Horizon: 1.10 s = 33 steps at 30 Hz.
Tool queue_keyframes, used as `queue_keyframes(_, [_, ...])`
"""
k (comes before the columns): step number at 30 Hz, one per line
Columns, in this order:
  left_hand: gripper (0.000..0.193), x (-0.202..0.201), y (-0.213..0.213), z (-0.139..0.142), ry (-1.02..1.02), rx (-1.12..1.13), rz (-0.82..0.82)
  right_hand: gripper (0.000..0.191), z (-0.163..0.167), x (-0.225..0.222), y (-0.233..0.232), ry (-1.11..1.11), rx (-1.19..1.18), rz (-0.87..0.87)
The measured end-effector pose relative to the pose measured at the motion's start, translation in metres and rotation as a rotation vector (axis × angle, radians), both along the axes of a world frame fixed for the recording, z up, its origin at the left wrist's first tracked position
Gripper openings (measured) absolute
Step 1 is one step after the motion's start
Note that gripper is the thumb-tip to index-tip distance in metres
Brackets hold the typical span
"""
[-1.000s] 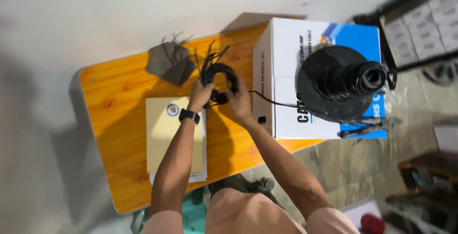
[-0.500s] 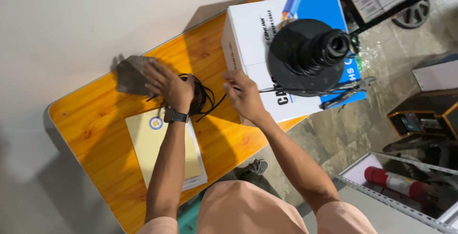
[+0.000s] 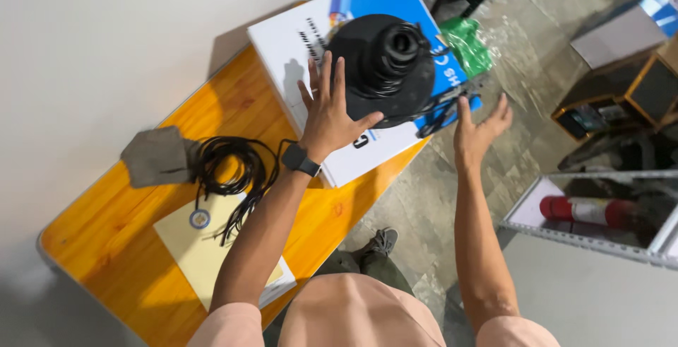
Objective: The person unplugs and gathers cables at a desk, then arranges product boxes on a storage shelf. They spray liquid on the desk and wipe it with a cloth, coil a blue cable, place a black rubber part on a box, and wipe the desk surface again with a notebook.
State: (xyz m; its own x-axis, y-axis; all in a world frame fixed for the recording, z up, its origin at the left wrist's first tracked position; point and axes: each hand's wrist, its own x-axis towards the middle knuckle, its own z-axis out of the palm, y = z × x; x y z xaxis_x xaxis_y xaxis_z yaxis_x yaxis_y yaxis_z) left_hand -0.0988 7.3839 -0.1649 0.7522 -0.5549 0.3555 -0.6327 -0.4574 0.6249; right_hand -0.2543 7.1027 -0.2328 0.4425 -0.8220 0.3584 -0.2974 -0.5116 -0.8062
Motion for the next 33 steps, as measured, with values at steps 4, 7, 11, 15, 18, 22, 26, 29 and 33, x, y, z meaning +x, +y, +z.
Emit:
queue_keyframes(4, [0.13,-0.012,-0.035,0.0,0.152,0.13,0.083,0.086,-0.049,0.013,-0.023,-0.168,0.394,0.165])
queue_keyframes(7, [0.126,-0.017,-0.043,-0.012,0.128,0.242,0.194,0.091,-0.055,0.032,-0.021,-0.283,0.662,0.28])
queue_keyframes(11, [0.119,0.008,-0.014,-0.028,0.027,0.311,0.316,0.092,-0.048,0.076,0.004,-0.234,0.695,0.406])
queue_keyframes(15, [0.118,0.043,0.026,-0.03,-0.004,0.359,0.362,0.088,-0.045,0.126,0.039,-0.206,0.474,0.55])
queue_keyframes(18, [0.116,0.054,0.027,-0.03,0.068,0.39,0.409,0.09,-0.041,0.156,0.047,-0.217,0.518,0.565])
queue_keyframes(22, [0.114,0.055,0.016,-0.035,0.02,0.407,0.47,0.09,-0.043,0.171,0.043,-0.212,0.601,0.529])
queue_keyframes(26, [0.114,0.055,0.017,-0.038,0.043,0.396,0.477,0.083,-0.058,0.169,0.041,-0.225,0.455,0.52])
queue_keyframes(29, [0.115,0.056,0.017,-0.037,0.056,0.393,0.471,0.075,-0.066,0.163,0.049,-0.113,0.327,0.445])
queue_keyframes(33, [0.115,0.052,0.02,-0.042,0.08,0.357,0.46,0.065,-0.068,0.146,0.086,0.074,-0.026,0.323])
